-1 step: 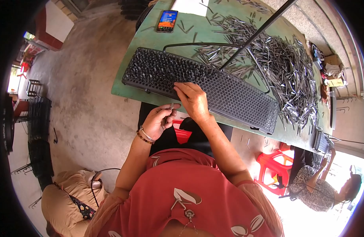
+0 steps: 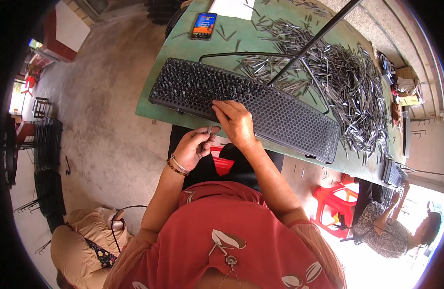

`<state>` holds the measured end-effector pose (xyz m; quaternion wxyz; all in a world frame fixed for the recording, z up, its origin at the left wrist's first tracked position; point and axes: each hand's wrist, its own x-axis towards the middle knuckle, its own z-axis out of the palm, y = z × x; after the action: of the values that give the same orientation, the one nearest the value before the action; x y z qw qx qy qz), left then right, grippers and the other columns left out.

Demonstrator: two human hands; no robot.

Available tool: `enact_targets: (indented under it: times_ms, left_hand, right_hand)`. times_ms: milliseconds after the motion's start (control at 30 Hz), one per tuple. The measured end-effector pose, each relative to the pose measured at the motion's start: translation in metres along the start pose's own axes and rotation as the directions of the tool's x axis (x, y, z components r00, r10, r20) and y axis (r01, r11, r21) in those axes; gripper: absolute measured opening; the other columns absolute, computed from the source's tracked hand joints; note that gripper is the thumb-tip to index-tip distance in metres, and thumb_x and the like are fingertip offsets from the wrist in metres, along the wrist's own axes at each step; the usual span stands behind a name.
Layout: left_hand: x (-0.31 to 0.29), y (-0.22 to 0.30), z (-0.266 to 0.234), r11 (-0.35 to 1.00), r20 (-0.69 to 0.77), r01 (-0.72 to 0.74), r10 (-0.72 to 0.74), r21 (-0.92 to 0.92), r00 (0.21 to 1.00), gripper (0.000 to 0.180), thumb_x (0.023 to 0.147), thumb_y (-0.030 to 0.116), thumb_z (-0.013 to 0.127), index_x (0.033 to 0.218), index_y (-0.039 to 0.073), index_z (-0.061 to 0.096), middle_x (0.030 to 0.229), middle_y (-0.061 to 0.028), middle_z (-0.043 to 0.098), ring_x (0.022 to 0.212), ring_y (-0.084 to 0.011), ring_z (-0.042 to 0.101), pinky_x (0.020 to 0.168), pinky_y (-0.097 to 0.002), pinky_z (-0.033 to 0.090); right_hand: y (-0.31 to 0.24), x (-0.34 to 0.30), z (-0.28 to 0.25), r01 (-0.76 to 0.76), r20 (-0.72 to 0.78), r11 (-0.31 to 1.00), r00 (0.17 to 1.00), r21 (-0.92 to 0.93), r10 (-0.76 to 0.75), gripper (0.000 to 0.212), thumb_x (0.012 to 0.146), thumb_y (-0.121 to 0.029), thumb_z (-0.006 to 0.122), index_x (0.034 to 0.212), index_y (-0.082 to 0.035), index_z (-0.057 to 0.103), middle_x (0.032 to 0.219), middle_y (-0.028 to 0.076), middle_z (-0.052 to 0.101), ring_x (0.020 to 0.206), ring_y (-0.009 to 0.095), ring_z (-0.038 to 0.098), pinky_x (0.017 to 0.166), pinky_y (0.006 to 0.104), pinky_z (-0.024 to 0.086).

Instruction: Inserting small metal pins into a black mesh grid frame as part of an assembly process.

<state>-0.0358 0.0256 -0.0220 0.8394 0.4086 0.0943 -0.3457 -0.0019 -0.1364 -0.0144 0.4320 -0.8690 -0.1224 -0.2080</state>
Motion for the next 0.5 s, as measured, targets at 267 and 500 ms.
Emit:
enact_targets:
  times_ms: [267,500]
  left_hand:
    - [0.000,-0.003,-0.002,1.000,-0.026,-0.021,0.021,0.004,0.999,0.029,0.089,0.010,0.046,0.111,-0.003,0.059,0.079,0.0012,0.053,0.059,-0.0032,0.043,0.048,-0.0182,0.034]
    - [0.000,-0.001,-0.006,1.000,-0.030,-0.022,0.023,0.007,0.999,0.029,0.089,0.011,0.047,0.111,-0.003,0.059,0.079,0.0008,0.053,0.060,-0.0034,0.045,0.049,-0.0186,0.035]
  right_hand:
    - [-0.011,0.009,0.002,0.044,0.082,0.997,0.996,-0.066,-0.038,0.015,0.075,-0.007,0.069,0.090,-0.003,0.067,0.083,0.011,0.062,0.074,0.029,0.062,0.067,0.0363,0.050]
    - [-0.015,0.012,0.002,-0.113,0.013,0.985,0.994,0.130,0.112,0.013,0.076,-0.005,0.069,0.089,-0.001,0.068,0.085,0.013,0.065,0.071,0.026,0.065,0.062,0.0310,0.052]
